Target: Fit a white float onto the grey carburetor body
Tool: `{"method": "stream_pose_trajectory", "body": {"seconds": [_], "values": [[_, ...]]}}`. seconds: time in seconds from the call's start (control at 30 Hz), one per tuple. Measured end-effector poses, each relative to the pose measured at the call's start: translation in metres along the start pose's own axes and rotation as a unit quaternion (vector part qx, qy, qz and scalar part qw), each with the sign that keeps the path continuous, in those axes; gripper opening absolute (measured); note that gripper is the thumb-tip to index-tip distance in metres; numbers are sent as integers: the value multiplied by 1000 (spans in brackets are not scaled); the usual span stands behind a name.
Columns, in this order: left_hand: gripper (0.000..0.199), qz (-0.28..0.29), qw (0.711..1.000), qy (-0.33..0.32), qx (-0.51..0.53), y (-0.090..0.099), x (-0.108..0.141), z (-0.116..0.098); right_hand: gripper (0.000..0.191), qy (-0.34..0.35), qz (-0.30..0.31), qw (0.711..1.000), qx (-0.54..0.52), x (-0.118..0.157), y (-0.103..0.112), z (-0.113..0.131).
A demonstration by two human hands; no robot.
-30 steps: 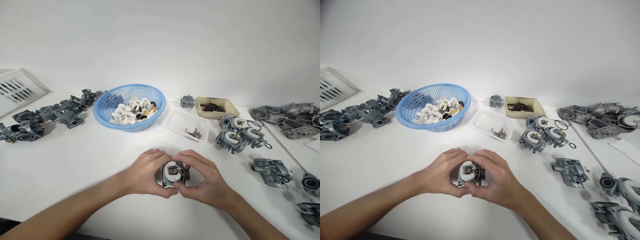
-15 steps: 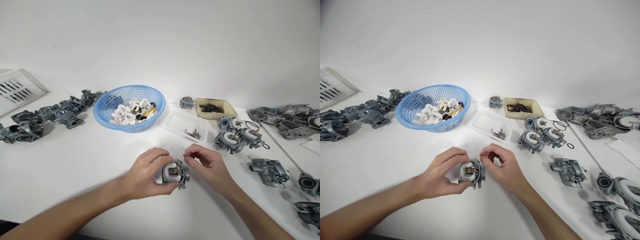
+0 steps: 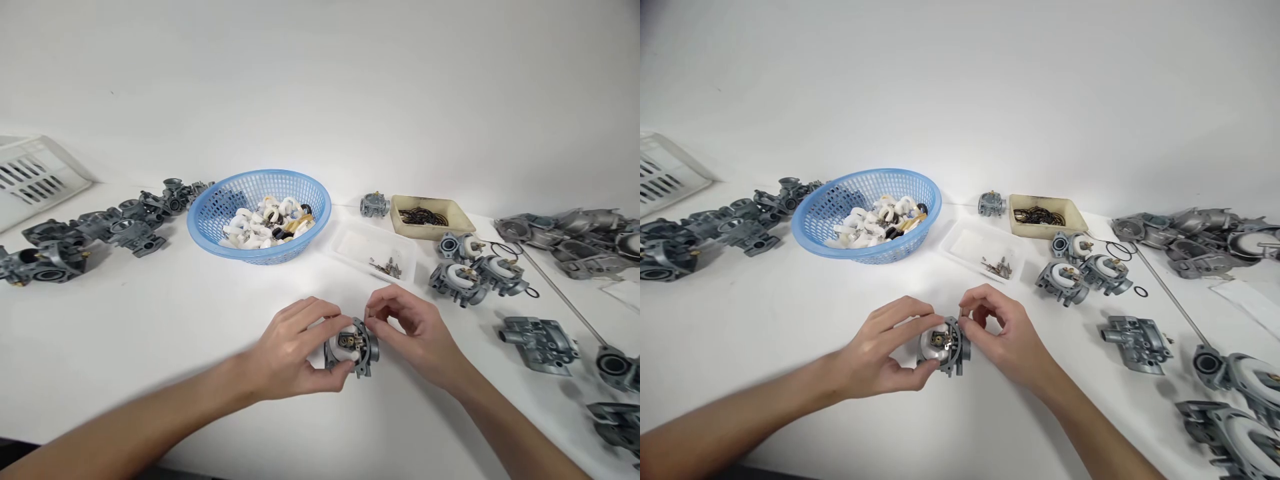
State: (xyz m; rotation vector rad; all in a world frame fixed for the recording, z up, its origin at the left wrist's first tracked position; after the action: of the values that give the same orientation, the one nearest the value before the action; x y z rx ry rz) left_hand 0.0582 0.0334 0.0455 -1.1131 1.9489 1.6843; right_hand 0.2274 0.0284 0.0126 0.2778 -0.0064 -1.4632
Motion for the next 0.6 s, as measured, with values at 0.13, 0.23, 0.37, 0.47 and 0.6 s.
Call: {"method": "stream_pose_trajectory", "body": {"seconds": [0.13, 0.23, 0.37, 0.47, 0.6], "values": [[41, 8, 1000, -5, -7, 0, 0, 0, 7, 1, 0, 1000, 7, 2, 1, 1], [37, 16, 1000, -11, -8, -1, 1, -1, 9, -4, 3, 1000, 15, 2, 0, 1], [38, 16, 1000, -14, 3, -1, 1, -1, 10, -8, 1, 1000, 17, 1, 0, 1], [41, 7, 1000, -15, 8, 1, 0, -2, 10, -3, 0, 1000, 11, 1, 0, 1], [42, -1, 1000, -20, 8, 3, -1, -3, 10, -3, -2, 1000, 9, 2, -1, -1]]}}
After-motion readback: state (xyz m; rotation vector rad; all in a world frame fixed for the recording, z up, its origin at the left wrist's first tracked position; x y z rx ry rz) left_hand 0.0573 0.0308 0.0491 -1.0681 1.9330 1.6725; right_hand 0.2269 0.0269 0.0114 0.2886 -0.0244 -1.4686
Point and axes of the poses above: each hand's wrist, its own x-axis away from the middle knuckle, its own y-axis out of the back of the hand, z = x × y, the point moved 8 cm from there along -x, towards the middle knuckle, and after that the axes turned 4 degrees about -x, right-handed, at the moved point
